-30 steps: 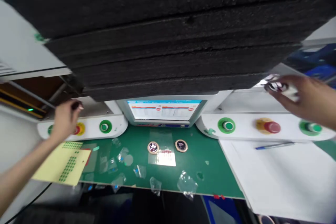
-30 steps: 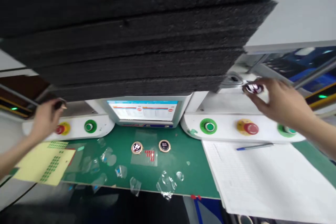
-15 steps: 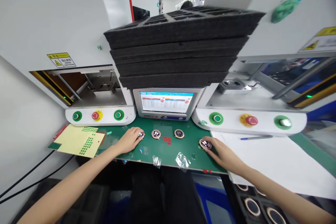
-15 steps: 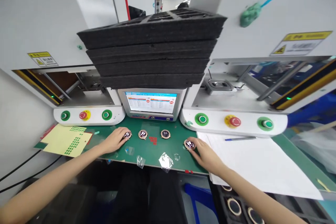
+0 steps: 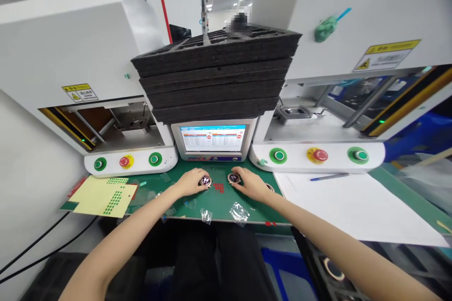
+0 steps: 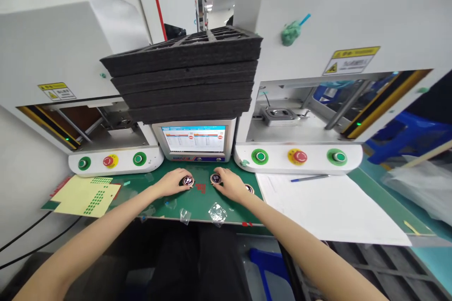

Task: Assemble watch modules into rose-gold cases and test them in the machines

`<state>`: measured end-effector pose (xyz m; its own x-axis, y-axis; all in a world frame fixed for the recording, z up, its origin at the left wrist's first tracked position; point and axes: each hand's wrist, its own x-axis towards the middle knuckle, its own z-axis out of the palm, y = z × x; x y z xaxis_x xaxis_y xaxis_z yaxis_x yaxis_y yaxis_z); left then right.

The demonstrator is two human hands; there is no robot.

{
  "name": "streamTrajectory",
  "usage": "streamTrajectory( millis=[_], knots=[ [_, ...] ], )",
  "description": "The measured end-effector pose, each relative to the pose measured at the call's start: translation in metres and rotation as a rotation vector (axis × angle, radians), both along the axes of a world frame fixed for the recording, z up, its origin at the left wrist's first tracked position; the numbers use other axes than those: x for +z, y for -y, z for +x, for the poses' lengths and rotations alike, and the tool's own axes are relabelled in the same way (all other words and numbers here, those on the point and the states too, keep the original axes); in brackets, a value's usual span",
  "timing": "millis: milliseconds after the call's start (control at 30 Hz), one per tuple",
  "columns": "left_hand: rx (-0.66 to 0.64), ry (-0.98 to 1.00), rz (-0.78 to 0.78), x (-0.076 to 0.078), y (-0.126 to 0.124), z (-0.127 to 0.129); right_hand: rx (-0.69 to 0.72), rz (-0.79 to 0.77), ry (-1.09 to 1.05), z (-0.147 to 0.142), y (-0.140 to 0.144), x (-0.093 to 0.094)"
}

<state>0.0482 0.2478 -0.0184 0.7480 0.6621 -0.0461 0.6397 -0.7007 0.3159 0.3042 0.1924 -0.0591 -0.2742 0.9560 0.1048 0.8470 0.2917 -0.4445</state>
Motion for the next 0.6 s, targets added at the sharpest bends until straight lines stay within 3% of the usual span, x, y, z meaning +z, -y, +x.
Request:
streamTrajectory(
  millis=[133, 267, 433, 500, 600],
  knots=[
    [0.042, 0.017, 0.032, 0.013, 0.009, -0.009, -0.017, -0.01, 0.017, -0.001, 0.002, 0.0],
    [0.167, 0.065, 0.127, 0.053, 0.001, -0.059, -0.023, -0.012, 0.009, -0.001, 0.003, -0.001],
    [0.53, 0.036, 0.293, 0.106, -0.053, -0.145, 0.0, -0.008, -0.028, 0.001, 0.001, -0.001],
    [0.66, -0.003, 0.324, 0.115, -0.083, -0.168, 0.012, -0.01, -0.036, 0.002, -0.001, 0.0],
    [0.806, -0.062, 0.347, 0.118, -0.131, -0.185, 0.026, -0.015, -0.043, 0.003, -0.002, 0.001]
  ],
)
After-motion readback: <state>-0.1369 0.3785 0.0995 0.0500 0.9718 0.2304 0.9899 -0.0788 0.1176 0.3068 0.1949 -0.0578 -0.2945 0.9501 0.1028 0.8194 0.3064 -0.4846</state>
